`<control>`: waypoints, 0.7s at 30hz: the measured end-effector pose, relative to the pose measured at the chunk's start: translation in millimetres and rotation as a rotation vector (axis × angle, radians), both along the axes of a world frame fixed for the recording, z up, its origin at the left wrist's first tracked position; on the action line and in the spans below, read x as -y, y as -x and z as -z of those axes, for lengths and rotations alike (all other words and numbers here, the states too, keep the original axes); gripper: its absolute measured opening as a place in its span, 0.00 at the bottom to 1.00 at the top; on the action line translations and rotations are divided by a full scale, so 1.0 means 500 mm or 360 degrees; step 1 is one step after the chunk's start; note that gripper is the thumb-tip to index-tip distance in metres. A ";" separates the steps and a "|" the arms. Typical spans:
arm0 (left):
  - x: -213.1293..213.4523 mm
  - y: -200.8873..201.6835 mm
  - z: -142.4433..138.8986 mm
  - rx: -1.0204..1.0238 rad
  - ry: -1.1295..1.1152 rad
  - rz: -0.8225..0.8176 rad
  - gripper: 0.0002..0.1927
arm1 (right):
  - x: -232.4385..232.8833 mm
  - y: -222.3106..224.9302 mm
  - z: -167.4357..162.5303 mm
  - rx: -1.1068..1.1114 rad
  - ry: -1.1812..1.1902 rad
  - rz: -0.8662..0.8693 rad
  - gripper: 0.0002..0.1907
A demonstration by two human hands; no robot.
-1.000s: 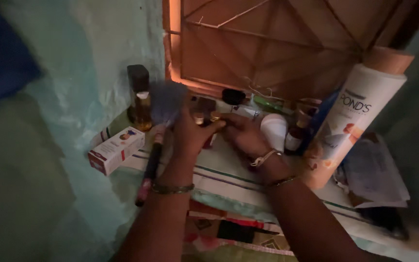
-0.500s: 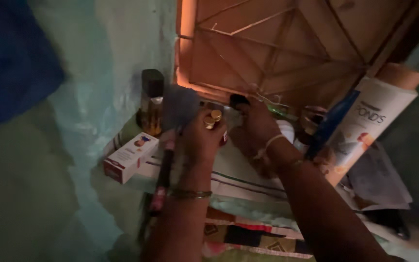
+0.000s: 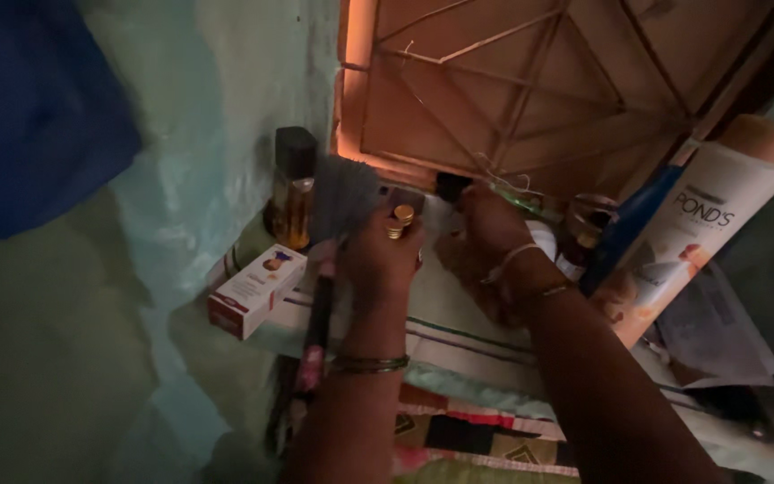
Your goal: The person tidies a cluttered vanity shelf, picking up papers, bottles, boxes and small cosmetic containers one at a time and rearranging them into a neater arrangement on the shelf.
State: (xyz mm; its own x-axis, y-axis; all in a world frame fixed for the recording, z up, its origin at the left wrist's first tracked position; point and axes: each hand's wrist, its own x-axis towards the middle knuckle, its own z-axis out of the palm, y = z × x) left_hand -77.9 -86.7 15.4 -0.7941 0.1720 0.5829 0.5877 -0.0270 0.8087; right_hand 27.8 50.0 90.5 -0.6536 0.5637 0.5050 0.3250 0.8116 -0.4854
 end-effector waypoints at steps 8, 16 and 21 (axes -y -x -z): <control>0.035 -0.011 -0.025 -0.0392 -0.0295 -0.0177 0.16 | -0.006 -0.109 -0.024 0.1313 -0.1114 0.0341 0.14; 0.034 -0.012 -0.035 -0.0491 -0.0420 -0.0356 0.15 | 0.022 -0.154 -0.017 0.1102 -0.0880 -0.0148 0.14; 0.034 -0.003 -0.030 -0.0447 -0.0445 -0.0150 0.13 | 0.123 -0.130 0.014 0.1143 -0.0904 -0.0353 0.13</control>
State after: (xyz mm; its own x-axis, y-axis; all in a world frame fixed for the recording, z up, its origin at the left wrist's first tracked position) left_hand -76.7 -103.8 30.5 -0.6019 -0.0896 0.7935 0.7952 -0.1587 0.5852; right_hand 92.8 -11.6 83.5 -0.9781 0.1822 0.1004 0.2025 0.9446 0.2583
